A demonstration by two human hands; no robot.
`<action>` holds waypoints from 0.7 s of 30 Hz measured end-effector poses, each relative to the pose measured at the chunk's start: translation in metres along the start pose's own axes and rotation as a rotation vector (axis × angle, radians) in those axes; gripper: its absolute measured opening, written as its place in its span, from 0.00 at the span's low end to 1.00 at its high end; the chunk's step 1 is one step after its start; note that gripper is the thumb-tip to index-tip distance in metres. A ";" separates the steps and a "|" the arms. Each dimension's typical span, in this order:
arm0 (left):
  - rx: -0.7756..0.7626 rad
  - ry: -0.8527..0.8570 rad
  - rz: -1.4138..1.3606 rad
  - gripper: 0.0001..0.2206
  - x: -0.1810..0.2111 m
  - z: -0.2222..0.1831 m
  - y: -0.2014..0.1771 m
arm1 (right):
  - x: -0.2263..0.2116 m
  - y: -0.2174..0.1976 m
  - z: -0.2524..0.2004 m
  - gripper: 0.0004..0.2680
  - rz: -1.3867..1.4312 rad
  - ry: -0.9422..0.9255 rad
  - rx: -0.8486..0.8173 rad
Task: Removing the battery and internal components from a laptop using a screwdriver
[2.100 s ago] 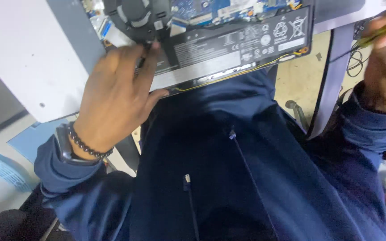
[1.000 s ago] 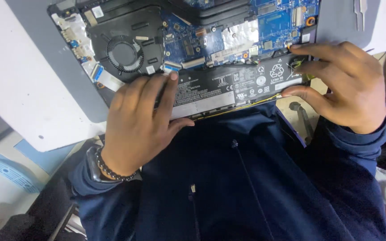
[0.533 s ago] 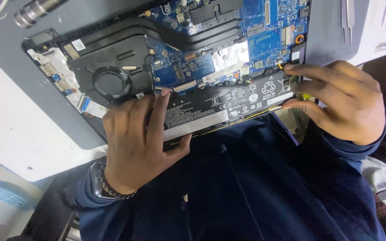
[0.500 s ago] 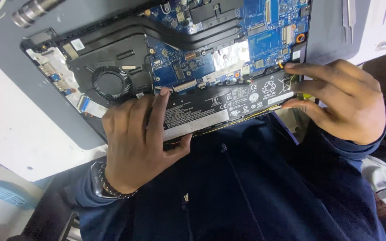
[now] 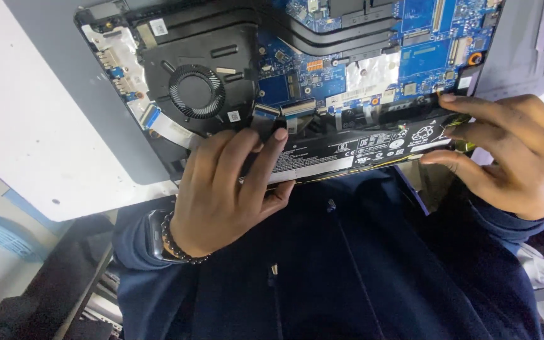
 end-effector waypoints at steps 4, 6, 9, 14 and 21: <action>0.076 0.056 0.007 0.21 0.005 -0.004 -0.002 | 0.002 -0.004 -0.001 0.12 0.078 -0.091 0.078; 0.088 0.103 0.025 0.20 0.008 -0.006 -0.004 | -0.004 -0.002 0.001 0.13 0.050 -0.068 0.138; 0.109 0.151 0.042 0.18 0.012 -0.006 -0.011 | -0.012 -0.004 0.007 0.13 0.028 0.000 0.193; 0.087 0.167 0.042 0.14 0.017 -0.007 -0.019 | 0.003 -0.001 -0.013 0.07 0.089 0.108 0.189; -0.050 -0.102 -0.413 0.17 -0.011 -0.022 -0.029 | 0.007 -0.002 -0.010 0.09 0.128 -0.026 0.085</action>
Point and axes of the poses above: each hand's wrist, its own z-axis towards the middle knuckle, its own y-axis out of the palm, x = y × z, the point moved 6 cm from there along z, towards the middle knuckle, and after that the axes turned 1 degree about -z, right-handed, at the moved point
